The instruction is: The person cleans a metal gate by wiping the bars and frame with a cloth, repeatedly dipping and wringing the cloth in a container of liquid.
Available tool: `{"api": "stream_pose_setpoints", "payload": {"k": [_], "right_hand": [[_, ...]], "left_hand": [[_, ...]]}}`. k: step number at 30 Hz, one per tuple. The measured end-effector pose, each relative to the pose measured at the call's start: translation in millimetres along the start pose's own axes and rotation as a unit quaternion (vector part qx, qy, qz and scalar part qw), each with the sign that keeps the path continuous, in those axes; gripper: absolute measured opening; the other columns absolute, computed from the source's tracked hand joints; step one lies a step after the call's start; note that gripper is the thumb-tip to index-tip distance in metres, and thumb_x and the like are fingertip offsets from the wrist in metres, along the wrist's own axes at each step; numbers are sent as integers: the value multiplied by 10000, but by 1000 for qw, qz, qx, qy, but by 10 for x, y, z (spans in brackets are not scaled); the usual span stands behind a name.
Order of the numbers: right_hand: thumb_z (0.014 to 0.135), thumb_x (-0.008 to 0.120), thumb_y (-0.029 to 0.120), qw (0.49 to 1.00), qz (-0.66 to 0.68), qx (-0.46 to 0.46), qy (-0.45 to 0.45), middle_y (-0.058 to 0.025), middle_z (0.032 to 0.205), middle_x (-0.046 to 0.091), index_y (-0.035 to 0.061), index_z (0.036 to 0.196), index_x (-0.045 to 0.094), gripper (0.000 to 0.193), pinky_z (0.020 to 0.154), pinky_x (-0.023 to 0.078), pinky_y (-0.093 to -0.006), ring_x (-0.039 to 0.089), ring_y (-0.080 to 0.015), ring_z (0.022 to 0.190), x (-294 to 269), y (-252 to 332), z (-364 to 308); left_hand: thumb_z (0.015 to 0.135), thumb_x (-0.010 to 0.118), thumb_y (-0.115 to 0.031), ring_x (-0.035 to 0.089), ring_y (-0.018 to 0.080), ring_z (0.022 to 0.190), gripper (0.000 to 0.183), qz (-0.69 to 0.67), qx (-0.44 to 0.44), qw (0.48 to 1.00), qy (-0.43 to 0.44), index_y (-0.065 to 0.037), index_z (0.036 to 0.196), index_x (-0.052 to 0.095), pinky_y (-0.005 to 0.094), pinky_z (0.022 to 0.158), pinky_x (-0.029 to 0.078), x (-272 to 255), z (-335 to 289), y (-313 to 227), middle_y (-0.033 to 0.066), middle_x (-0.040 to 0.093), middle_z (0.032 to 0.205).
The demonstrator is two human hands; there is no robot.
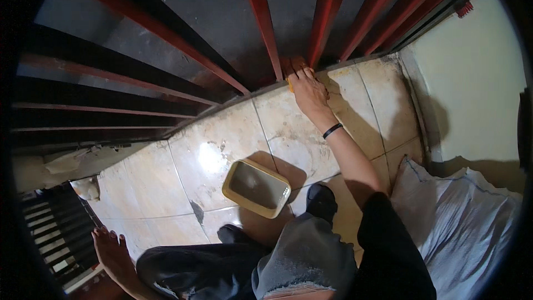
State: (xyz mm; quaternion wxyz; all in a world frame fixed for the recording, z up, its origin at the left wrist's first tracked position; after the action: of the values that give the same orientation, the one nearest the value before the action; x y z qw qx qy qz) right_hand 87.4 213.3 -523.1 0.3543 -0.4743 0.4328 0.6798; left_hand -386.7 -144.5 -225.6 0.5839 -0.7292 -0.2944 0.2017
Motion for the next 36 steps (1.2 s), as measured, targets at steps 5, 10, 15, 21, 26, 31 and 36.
{"api": "stream_pose_setpoints", "payload": {"k": [5,10,15,21,26,31,36], "right_hand": [[973,493,124,996,-16,42,-73,-144,1310,566,55,1231,581,281,961,548,-404,496,-308,1322,237,-103,-219],[965,484,78,996,46,45,-59,-237,1474,462,-68,1336,493,399,1146,393,-423,448,-370,1380,107,3,31],[953,511,81,987,56,118,92,-263,1429,490,-62,1323,517,397,1098,432,-447,487,-388,1332,176,41,-21],[971,499,106,991,48,47,-115,-213,1347,563,-20,1290,570,350,1002,498,-476,541,-395,1266,113,84,-99],[890,517,12,997,67,-19,-46,-203,1272,574,-5,1163,595,284,1064,442,-455,486,-387,1289,100,-93,97],[888,525,10,995,89,-44,11,-171,1318,575,21,1214,601,334,1062,454,-442,486,-362,1314,34,14,-27],[955,518,124,991,12,19,135,-141,1272,643,38,1247,632,325,971,524,-458,590,-313,1255,-16,-99,273]], "left_hand": [[1054,529,-363,541,89,938,222,-10,-20,998,-58,-222,1210,599,334,911,393,-58,21,41,-88,617,1147],[1047,540,-371,516,97,962,214,8,20,1000,0,-212,1182,585,341,907,394,134,51,3,-61,586,1155],[1036,557,-387,502,106,984,227,20,-13,999,-35,-215,1183,576,337,912,389,86,80,82,-63,576,1155],[1045,540,-377,508,101,979,230,20,21,998,-58,-219,1210,566,337,908,396,40,32,16,-66,578,1159],[1043,538,-400,502,105,993,271,11,27,999,-25,-213,1237,565,344,920,383,14,-33,-3,-81,570,1181],[1045,523,-415,481,114,991,289,11,-2,994,-108,-206,1235,584,336,937,357,61,69,29,-61,592,1169],[1064,497,-356,533,100,989,233,3,16,999,50,-189,1197,591,332,921,386,224,91,-18,-53,604,1171]]}}
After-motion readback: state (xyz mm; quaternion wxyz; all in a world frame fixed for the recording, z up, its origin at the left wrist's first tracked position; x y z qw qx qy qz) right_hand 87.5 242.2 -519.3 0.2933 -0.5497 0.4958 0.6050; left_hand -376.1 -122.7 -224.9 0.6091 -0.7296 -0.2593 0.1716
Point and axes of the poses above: each hand's wrist, its own z-axis towards the middle knuckle, its own x-axis out of the palm, y = z × x, the point moved 5 cm from there along z, towards the middle knuckle
